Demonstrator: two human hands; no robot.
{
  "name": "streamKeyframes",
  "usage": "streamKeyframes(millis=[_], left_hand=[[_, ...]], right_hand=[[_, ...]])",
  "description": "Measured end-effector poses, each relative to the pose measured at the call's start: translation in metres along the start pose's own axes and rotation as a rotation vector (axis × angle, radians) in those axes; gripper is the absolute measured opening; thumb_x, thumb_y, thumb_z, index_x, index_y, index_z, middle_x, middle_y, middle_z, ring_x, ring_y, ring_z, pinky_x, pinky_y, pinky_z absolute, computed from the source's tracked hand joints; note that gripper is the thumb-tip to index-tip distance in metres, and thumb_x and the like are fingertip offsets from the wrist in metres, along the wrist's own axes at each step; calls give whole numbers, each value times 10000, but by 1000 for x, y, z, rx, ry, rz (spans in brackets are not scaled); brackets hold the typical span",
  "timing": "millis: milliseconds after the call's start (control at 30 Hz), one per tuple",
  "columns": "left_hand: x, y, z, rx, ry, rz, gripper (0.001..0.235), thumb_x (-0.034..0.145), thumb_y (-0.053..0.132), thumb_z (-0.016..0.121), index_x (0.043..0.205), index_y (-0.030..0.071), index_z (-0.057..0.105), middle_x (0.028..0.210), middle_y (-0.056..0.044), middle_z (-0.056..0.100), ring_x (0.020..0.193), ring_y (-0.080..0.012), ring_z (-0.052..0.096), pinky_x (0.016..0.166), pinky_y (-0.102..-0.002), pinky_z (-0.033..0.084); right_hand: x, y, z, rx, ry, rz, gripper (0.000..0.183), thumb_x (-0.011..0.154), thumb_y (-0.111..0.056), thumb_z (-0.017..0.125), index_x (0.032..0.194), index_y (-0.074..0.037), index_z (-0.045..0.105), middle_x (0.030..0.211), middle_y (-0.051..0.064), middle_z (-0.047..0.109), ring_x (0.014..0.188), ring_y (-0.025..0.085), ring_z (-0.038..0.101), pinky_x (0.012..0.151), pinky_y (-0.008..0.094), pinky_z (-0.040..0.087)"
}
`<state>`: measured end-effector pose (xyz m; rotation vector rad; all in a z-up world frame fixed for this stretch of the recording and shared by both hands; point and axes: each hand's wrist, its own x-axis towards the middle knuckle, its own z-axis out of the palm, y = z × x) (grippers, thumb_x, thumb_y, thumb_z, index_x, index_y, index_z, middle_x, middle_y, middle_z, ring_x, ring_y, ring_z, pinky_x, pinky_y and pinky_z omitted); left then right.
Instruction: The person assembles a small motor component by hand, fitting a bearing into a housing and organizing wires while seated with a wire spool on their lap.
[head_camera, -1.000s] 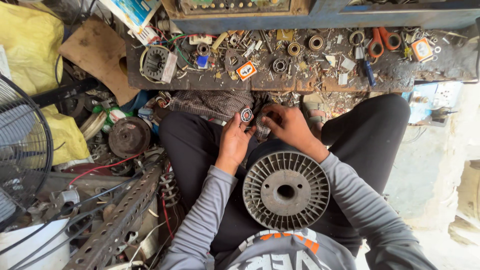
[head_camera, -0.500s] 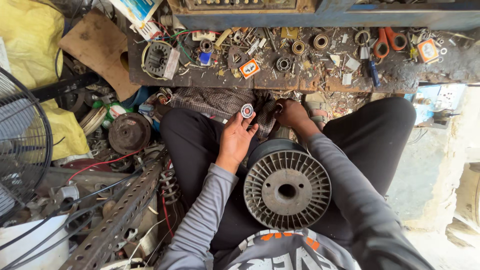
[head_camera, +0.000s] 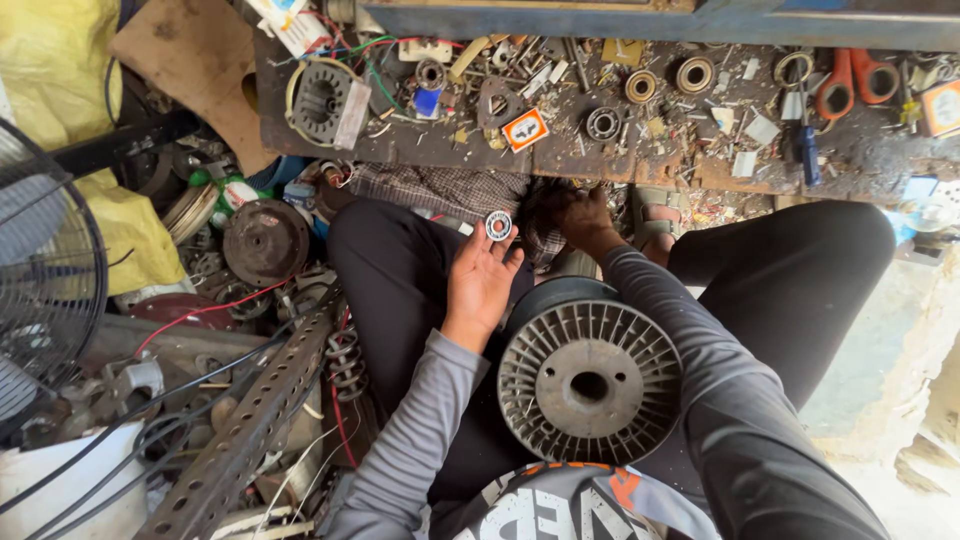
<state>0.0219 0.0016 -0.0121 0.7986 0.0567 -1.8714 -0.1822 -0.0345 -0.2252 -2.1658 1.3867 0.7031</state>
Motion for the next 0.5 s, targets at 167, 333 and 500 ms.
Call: streamKeyframes(millis=[167,333,500], left_hand=[[-4,-2,1,91,85,58,156,1007,267,690,1065,124,707,1120,-13,731,1107,-172,666,899,-382,513],[4,2,3,239,117,122,159,1003,253,709,1083,117,721,1107,-3,737,1075,-137,655,880,-347,500],[12,0,2,360,166,174,185,980,234,717,1108,102,734,1117,1,747,998,-105,631,822,-301,474]], right_hand=[[15,4,-4,305,368,-23,263,981,-218,568,1114,-45,716,1236,207,694,1069,364,666,999,589,428],[22,14,-26,865,438,116,262,969,-138,584,1138,32,691,1142,229,717,1008,376,696,919,444,543],[-24,-9,-87,2037,319,206,262,895,-60,704,1136,37,672,1063,152,756,939,283,733,840,402,590]])
